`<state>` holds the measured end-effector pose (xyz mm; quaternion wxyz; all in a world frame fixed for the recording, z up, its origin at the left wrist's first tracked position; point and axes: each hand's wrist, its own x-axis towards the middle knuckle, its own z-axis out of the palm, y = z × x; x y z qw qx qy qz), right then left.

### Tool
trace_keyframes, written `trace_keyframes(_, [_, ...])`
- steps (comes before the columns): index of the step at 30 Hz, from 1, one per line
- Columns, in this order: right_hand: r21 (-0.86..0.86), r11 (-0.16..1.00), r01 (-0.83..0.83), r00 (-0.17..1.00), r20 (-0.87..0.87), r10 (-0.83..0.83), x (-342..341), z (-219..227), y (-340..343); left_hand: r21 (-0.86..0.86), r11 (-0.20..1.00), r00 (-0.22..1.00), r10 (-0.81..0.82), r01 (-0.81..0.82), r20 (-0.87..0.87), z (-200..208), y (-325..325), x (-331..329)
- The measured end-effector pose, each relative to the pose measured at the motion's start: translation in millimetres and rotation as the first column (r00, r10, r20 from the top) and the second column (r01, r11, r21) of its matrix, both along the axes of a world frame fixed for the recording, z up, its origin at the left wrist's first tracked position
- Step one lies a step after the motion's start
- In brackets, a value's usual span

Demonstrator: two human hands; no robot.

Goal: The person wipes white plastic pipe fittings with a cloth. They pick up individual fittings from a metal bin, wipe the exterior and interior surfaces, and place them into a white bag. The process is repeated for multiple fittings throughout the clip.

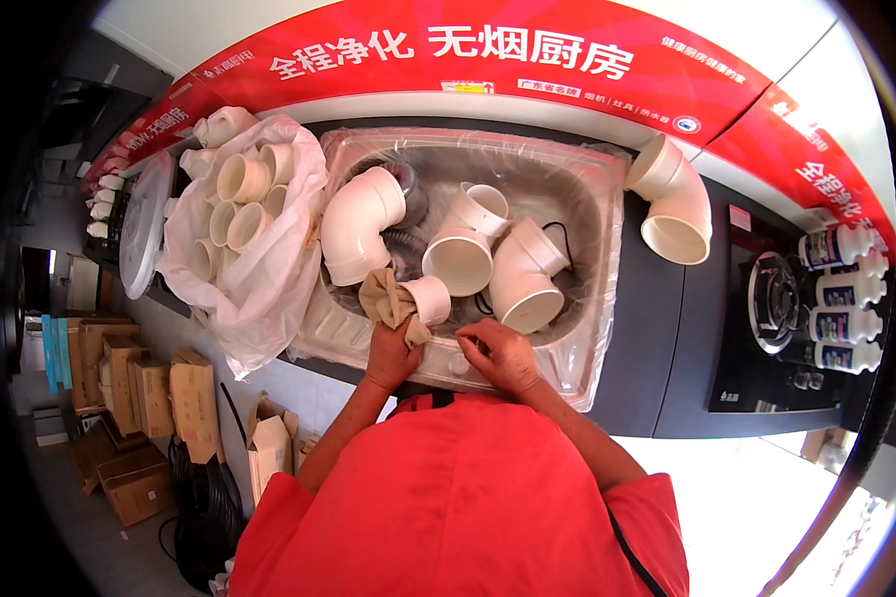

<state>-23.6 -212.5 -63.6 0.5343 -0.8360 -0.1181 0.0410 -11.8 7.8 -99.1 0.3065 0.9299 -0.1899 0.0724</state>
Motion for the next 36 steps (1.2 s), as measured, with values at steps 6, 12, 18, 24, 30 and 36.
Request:
trace_keyframes(6, [-0.012, 1.000, -0.003, 1.000, -0.015, 0.003, 0.9, 0.5, 0.2, 0.002, 1.000, 1.000, -0.005, 0.005, -0.015, 2.4, -0.6, 0.2])
trace_keyframes(12, [-0.033, 0.999, -0.001, 0.999, -0.033, 0.000, 0.7, 0.3, 0.4, -0.005, 1.000, 0.996, 0.009, -0.010, -0.084, 3.1, -0.9, -0.7])
trace_keyframes(18, [-0.022, 1.000, 0.016, 1.000, 0.004, -0.016, 0.8, -1.2, 1.8, -0.008, 1.000, 0.994, 0.020, -0.021, -0.106, 7.5, -1.1, -1.8])
trace_keyframes(24, [-0.015, 1.000, 0.025, 1.000, 0.017, -0.025, 1.2, -1.3, 2.6, -0.013, 1.000, 0.997, 0.010, -0.011, -0.083, 8.6, -2.0, -0.1])
trace_keyframes(30, [-0.009, 1.000, 0.027, 0.999, 0.018, -0.027, 1.0, -1.7, 3.0, -0.016, 1.000, 0.996, 0.021, -0.022, -0.091, 8.4, -2.5, -0.8])
trace_keyframes(36, [-0.002, 1.000, 0.020, 1.000, 0.009, -0.020, 1.2, -2.0, 2.7, -0.004, 1.000, 0.991, 0.029, -0.029, -0.128, 6.9, -1.7, -0.9])
